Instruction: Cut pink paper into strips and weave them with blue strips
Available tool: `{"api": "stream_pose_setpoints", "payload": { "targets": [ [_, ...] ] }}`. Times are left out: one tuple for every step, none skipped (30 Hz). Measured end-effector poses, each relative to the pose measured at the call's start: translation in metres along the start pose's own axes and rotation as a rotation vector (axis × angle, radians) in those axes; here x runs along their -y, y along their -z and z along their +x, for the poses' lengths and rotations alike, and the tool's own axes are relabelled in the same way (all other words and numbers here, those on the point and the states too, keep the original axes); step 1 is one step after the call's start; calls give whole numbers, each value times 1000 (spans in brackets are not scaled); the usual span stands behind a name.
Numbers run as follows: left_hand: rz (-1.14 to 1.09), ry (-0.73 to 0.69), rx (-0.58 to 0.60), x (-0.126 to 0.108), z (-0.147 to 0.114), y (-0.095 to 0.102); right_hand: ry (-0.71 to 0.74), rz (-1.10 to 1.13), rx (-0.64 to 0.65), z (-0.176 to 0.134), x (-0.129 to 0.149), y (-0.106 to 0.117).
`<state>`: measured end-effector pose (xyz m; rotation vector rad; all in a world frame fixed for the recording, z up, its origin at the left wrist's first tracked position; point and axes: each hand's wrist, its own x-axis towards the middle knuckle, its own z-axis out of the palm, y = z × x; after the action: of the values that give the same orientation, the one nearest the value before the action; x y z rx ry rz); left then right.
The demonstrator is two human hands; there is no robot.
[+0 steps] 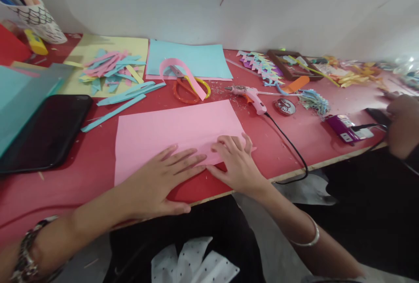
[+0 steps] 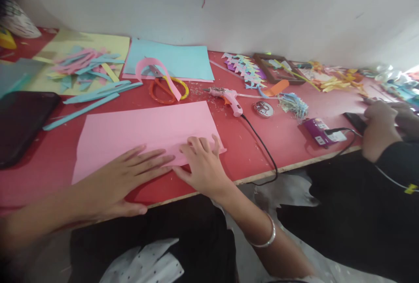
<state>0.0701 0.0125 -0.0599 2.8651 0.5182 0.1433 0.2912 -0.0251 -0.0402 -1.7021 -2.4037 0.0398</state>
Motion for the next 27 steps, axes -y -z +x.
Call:
{"api": "stream_pose_setpoints", "payload": {
  "targets": [
    [0,3,1,1,-1,0,-5,20,3,3,3,-1],
    [1,4,2,1,-1,0,-16,36,3,5,5,-2],
    [1,6,4,2,-2,1,-29,50,1,7,6,-3],
    [1,9,11,2,-2,1,-43,64,0,8,6,-4],
    [0,11,17,2,-2,1,-58,77,0,9,6,-4],
    [-2,11,22,2,-2,2,-71,89,1,9,5,-4],
    [-3,13,29,2,-2,2,-85,99,3,9,4,-3],
    [-5,12,34,2,-2,2,-99,108,3,8,3,-3],
    [-7,12,36,2,-2,2,-112,116,3,7,1,-2],
    [-9,12,38,3,-2,2,-126,123,0,6,-1,-2],
    [-11,12,42,3,-3,2,-141,126,-5,4,-3,-1],
    [-14,14,46,3,-3,2,-157,126,-11,2,-6,-1],
    [-16,16,48,4,-4,2,-171,124,-16,0,-9,-1],
    [-17,18,49,4,-5,1,-183,122,-18,-1,-13,0],
    [-16,20,49,5,-6,1,-193,122,-17,-3,-16,0],
    [-15,19,46,5,-7,2,-202,123,-16,-5,-20,0],
    [-15,20,44,5,-8,2,-209,126,-17,-6,-23,1],
    [-15,25,45,5,-9,3,-216,131,-21,-7,-26,1],
    [-15,33,50,5,-11,3,-222,135,-28,-8,-30,1],
    [-16,43,53,5,-13,4,-226,138,-39,-10,-33,1],
    [-15,53,55,5,-15,5,-228,138,-51,-11,-36,1],
    [-12,62,54,5,-18,6,-228,135,-66,-12,-39,1],
    [-6,67,50,6,-21,7,-226,129,-80,-14,-42,1],
    [3,68,43,6,-25,7,-225,119,-95,-15,-46,1],
    [15,68,36,8,-29,7,-226,110,-111,-17,-49,1],
    [28,67,31,9,-33,7,-230,102,-126,-19,-52,1],
    [41,65,24,10,-37,8,-235,98,-138,-20,-55,1]
  ]
}}
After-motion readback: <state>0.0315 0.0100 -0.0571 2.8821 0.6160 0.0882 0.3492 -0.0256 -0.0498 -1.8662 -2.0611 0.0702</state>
